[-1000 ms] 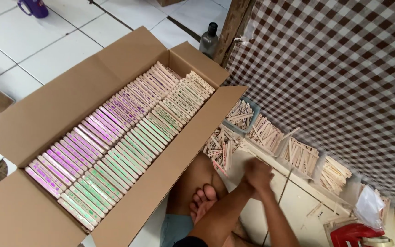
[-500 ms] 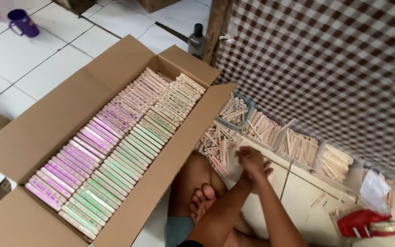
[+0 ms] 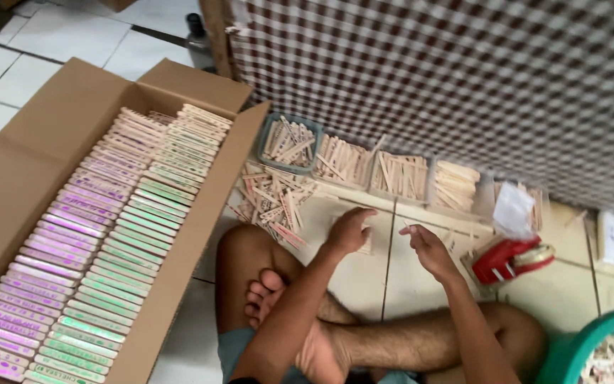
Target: The person sits on the floor and organizes small wooden sticks, likely popsicle sticks, by sorting them into piles and placing them into plastic containers. They also handle a roll of tape and a cardboard box filled with similar sticks.
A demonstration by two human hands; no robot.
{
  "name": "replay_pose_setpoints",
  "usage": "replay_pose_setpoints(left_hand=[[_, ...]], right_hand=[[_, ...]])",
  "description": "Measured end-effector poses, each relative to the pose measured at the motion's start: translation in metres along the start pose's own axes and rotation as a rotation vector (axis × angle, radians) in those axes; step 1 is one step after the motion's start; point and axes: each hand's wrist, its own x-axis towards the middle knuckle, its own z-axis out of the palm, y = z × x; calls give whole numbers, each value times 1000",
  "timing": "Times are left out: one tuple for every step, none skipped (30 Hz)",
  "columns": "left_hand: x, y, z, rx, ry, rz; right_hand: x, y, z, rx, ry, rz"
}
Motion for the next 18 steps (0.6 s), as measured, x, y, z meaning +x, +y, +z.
replay_pose_setpoints(left_hand=[[-3, -3, 2, 6, -16, -3], [-6, -6, 4, 211, -143, -48], [-12, -10, 3, 420, -268, -98], [-15, -6, 0, 428, -282, -106], [-18, -3, -2, 438, -340, -120], [-21, 1, -6, 447, -398, -135], [-24, 2, -4, 451, -414, -134], [-26, 3, -4, 466, -424, -130], [-22, 6, -5, 480, -423, -124], [-19, 1, -1, 484, -428, -121], [-18, -5, 2, 495, -430, -108], [-18, -11, 6, 505, -433, -95], [-18, -11, 6, 507, -437, -97], [-18, -11, 6, 495, -434, -91], [-18, -11, 5, 485, -432, -83], [-18, -11, 6, 489, -437, -84], [-18, -11, 7, 483, -414, -71], [-18, -12, 7, 477, -392, -58]], right_hand=[[0, 10, 1, 13, 3, 11], [0, 21, 3, -116, -35, 52], [1, 31, 7, -243, -81, 90], [0, 28, 11, -228, -88, 99], [-1, 25, 15, -272, -125, 26], [-3, 22, 19, -316, -160, -48], [-3, 24, 24, -304, -158, -36], [-3, 24, 30, -340, -137, -120], [4, 21, 31, -382, -113, -213], [5, 22, 31, -377, -108, -209], [5, 24, 33, -315, -94, -196], [6, 25, 35, -254, -79, -183], [8, 29, 38, -250, -81, -180], [11, 32, 42, -261, -89, -175], [14, 34, 46, -271, -96, -170], [15, 31, 46, -265, -95, -168], [15, 28, 46, -198, -101, -148], [14, 25, 47, -131, -107, -128]])
